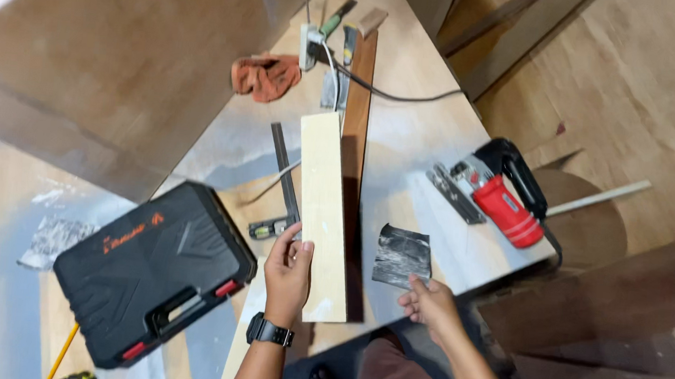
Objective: The person uses a jigsaw to cut a piece of light-colored wood on a workbench. They then sand the cut edges with sandpaper and fit the piece into a wooden cabinet frame.
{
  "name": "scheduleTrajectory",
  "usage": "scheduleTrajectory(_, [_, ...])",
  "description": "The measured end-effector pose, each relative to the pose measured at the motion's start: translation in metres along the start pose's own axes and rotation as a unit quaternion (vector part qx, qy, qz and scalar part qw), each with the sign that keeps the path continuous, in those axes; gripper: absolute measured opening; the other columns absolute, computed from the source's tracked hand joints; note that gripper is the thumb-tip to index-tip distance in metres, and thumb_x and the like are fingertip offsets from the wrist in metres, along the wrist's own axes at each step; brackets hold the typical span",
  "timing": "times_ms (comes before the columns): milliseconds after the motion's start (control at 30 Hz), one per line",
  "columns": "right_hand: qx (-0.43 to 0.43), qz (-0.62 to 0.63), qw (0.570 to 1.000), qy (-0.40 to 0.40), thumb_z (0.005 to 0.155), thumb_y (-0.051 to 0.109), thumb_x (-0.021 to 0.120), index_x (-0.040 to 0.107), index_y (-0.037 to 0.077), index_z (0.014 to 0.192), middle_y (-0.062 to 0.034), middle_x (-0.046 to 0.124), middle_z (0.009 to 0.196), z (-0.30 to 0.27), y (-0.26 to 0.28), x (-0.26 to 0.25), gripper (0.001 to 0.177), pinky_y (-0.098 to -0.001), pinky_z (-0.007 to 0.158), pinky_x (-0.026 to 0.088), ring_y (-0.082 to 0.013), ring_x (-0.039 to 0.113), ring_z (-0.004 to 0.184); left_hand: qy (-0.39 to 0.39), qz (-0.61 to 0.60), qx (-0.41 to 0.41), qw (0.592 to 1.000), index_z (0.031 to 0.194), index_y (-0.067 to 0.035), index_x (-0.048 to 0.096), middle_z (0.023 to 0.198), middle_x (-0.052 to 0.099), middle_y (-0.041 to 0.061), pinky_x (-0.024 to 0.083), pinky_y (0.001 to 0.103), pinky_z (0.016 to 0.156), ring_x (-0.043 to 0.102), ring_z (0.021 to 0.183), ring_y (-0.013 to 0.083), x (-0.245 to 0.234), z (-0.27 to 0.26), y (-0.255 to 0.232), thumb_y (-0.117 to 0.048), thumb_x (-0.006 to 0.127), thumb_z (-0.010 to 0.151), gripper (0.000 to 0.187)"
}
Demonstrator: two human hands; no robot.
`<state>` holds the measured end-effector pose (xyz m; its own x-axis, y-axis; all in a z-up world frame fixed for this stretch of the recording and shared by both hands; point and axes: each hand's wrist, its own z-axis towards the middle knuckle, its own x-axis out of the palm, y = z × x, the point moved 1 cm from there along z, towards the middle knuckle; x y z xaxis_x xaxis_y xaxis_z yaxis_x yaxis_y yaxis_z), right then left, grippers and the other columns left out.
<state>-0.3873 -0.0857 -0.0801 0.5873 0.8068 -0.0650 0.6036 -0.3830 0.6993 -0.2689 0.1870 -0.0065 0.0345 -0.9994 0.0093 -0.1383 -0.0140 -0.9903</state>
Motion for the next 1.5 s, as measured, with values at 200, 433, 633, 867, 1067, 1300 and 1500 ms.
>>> scheduleTrajectory(200, [0.02, -0.256, 0.966, 0.042, 0.102, 0.062, 0.066, 0.075, -0.01, 0.101, -0.029, 0.081, 0.075, -0.061, -0.019, -0.011, 0.073, -0.0357, 0.041, 0.062, -0.0288, 0.077, 0.049, 0.063, -0.161, 0.053, 0.984, 0.148, -0.001, 0.063, 0.095, 0.072, 0.004, 0.062, 0.027, 0.069, 0.069, 0.077, 0.0098, 0.018, -0.015, 0.046, -0.006, 0.07, 0.107, 0.042])
scheduleTrajectory(433, [-0.145, -0.058, 0.973, 0.17, 0.105, 0.035, 0.061, 0.064, -0.002, 0.149, -0.0218, 0.08, 0.119, -0.119, 0.018, -0.023, 0.057, -0.0463, 0.083, 0.067, -0.0293, 0.077, 0.099, 0.152, -0.137, 0.056, 0.977, 0.149, -0.008, 0.068, 0.096, 0.074, 0.006, 0.065, 0.028, 0.069, 0.072, 0.078, 0.0112, 0.084, -0.031, 0.029, -0.008, 0.075, 0.104, 0.046])
scheduleTrajectory(633, [-0.168, 0.053, 0.972, 0.153, 0.088, 0.003, 0.085, 0.066, -0.006, 0.123, -0.0174, 0.076, 0.096, -0.134, 0.039, -0.013, 0.041, -0.0502, 0.062, 0.07, -0.0335, 0.081, 0.075, 0.228, -0.083, 0.077, 0.967, 0.149, -0.015, 0.07, 0.104, 0.082, 0.009, 0.067, 0.036, 0.084, 0.079, 0.093, 0.0156, 0.114, -0.047, -0.008, -0.02, 0.072, 0.108, 0.042])
scheduleTrajectory(867, [-0.2, 0.144, 0.964, 0.104, 0.094, 0.013, 0.082, 0.064, -0.004, 0.114, -0.0192, 0.08, 0.09, -0.105, 0.057, -0.055, 0.032, -0.0396, 0.054, 0.07, -0.0273, 0.082, 0.069, 0.358, 0.46, 0.263, 0.769, 0.151, -0.023, 0.062, 0.15, 0.059, 0.008, 0.046, 0.049, 0.119, 0.052, 0.15, 0.0339, 0.1, -0.056, 0.07, -0.042, 0.058, 0.111, 0.045])
scheduleTrajectory(1067, [-0.229, 0.151, 0.96, 0.055, 0.094, 0.012, 0.085, 0.062, -0.004, 0.119, -0.0155, 0.077, 0.092, -0.095, 0.073, -0.052, 0.038, -0.035, 0.058, 0.07, -0.0244, 0.081, 0.07, 0.375, 0.492, 0.286, 0.732, 0.144, -0.015, 0.067, 0.164, 0.05, 0.012, 0.031, 0.053, 0.132, 0.04, 0.16, 0.0393, 0.076, -0.077, 0.076, -0.045, 0.07, 0.103, 0.05])
scheduleTrajectory(1300, [-0.257, 0.119, 0.959, 0.002, 0.092, 0.009, 0.087, 0.063, 0.001, 0.123, -0.0113, 0.076, 0.097, -0.088, 0.064, -0.035, 0.04, -0.0335, 0.066, 0.071, -0.0219, 0.081, 0.079, 0.387, 0.463, 0.324, 0.729, 0.118, -0.017, 0.07, 0.152, 0.06, 0.007, 0.034, 0.052, 0.13, 0.047, 0.156, 0.0347, 0.058, -0.064, 0.09, -0.037, 0.073, 0.102, 0.025])
scheduleTrajectory(1500, [-0.28, 0.079, 0.957, -0.015, 0.093, 0.007, 0.089, 0.067, 0.001, 0.125, -0.013, 0.077, 0.103, -0.072, 0.047, -0.032, 0.04, -0.0384, 0.07, 0.07, -0.0248, 0.082, 0.089, 0.382, 0.467, 0.297, 0.74, 0.121, -0.018, 0.068, 0.156, 0.059, 0.004, 0.034, 0.054, 0.131, 0.043, 0.159, 0.0309, 0.057, -0.066, 0.093, -0.036, 0.074, 0.102, 0.027])
